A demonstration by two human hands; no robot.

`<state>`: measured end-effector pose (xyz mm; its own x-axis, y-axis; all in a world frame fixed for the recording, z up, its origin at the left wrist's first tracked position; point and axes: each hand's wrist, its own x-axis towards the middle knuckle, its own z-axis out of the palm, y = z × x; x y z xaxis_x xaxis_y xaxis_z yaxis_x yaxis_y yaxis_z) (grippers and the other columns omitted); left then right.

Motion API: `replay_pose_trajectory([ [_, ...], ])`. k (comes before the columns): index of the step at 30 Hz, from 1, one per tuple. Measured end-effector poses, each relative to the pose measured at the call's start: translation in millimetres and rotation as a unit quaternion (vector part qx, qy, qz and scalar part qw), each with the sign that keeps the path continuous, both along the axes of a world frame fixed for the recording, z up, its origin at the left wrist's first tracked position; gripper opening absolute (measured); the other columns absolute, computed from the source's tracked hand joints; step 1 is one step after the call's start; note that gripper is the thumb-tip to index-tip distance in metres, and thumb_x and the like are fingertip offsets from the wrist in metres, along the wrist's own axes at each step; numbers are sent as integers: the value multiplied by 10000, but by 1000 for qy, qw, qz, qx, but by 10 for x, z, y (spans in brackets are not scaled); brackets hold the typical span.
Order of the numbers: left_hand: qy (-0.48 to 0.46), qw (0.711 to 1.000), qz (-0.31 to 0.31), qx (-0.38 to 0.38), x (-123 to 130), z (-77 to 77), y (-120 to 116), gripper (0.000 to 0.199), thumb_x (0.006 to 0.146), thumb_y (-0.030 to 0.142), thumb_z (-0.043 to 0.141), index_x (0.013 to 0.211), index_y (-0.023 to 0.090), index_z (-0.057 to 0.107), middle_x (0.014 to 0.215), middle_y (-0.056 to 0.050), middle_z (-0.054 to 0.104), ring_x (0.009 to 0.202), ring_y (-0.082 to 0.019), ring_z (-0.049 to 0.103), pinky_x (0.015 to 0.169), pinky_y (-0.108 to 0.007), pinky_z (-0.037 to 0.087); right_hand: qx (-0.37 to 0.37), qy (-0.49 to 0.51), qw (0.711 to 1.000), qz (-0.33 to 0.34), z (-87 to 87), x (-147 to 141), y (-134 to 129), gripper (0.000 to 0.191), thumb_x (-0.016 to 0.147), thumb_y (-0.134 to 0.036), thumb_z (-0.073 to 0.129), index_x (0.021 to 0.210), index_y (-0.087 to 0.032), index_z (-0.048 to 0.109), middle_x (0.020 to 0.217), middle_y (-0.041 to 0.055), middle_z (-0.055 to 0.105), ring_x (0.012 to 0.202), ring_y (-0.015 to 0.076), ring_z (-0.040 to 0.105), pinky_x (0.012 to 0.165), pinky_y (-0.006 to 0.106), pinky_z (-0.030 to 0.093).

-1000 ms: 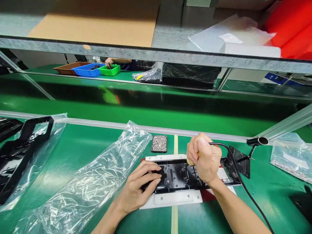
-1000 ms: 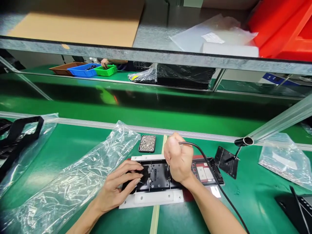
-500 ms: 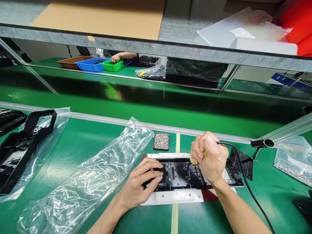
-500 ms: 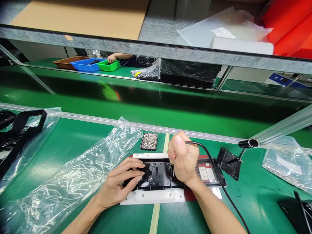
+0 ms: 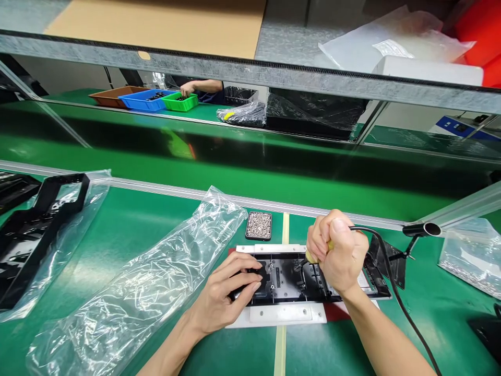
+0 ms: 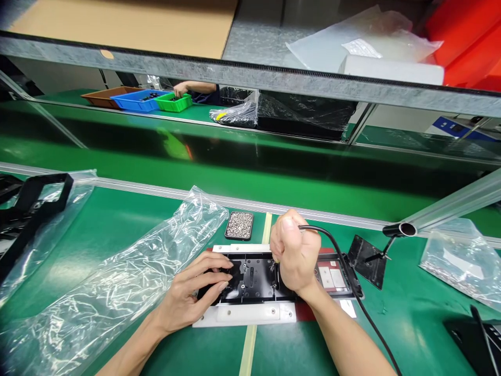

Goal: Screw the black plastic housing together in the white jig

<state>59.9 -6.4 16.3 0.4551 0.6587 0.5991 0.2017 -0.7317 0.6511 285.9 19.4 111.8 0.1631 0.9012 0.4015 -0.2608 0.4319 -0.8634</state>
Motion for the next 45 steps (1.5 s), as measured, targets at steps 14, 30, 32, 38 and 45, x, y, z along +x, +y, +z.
replay_pose_trajectory([
  [14, -1, 1000, 3, 5, 8, 12, 6, 236, 980, 58, 625, 1144, 194, 727, 1175, -107, 673, 1108, -257, 628, 952, -462, 564, -2, -8, 1000, -6, 6, 5, -4, 441, 1016, -409, 562, 654, -201, 419, 527, -56, 351, 408, 69, 317, 346, 192, 265],
  [30, -1, 1000, -5, 12, 3, 7, 15, 246, 964, 25, 644, 1143, 176, 721, 1178, -106, 669, 1119, -255, 609, 950, -463, 540, 1, -3, 1000, -6, 26, 4, 0, 446, 1014, -399, 568, 649, -198, 409, 529, -53, 343, 409, 68, 310, 338, 189, 259],
  [32, -2, 1000, -4, 11, 1, 4, 14, 242, 965, 26, 645, 1140, 175, 722, 1179, -106, 668, 1117, -254, 608, 950, -463, 540, 1, -2, 1000, -4, 24, 4, 1, 444, 1013, -397, 568, 649, -199, 408, 527, -54, 339, 407, 68, 305, 336, 190, 254],
  [38, -4, 1000, -3, 13, 3, 14, 12, 236, 970, 30, 641, 1138, 175, 721, 1185, -106, 667, 1117, -255, 608, 963, -474, 535, -4, -4, 1000, -9, 20, 2, -3, 443, 1013, -400, 567, 652, -199, 406, 536, -54, 338, 412, 66, 307, 338, 190, 257],
  [45, -4, 1000, -1, 13, 3, 16, 9, 230, 970, 35, 642, 1131, 178, 723, 1179, -103, 669, 1119, -254, 610, 969, -474, 536, -5, -3, 1000, -9, 20, 8, 6, 445, 1013, -400, 567, 651, -200, 404, 534, -54, 337, 410, 67, 308, 336, 191, 253],
])
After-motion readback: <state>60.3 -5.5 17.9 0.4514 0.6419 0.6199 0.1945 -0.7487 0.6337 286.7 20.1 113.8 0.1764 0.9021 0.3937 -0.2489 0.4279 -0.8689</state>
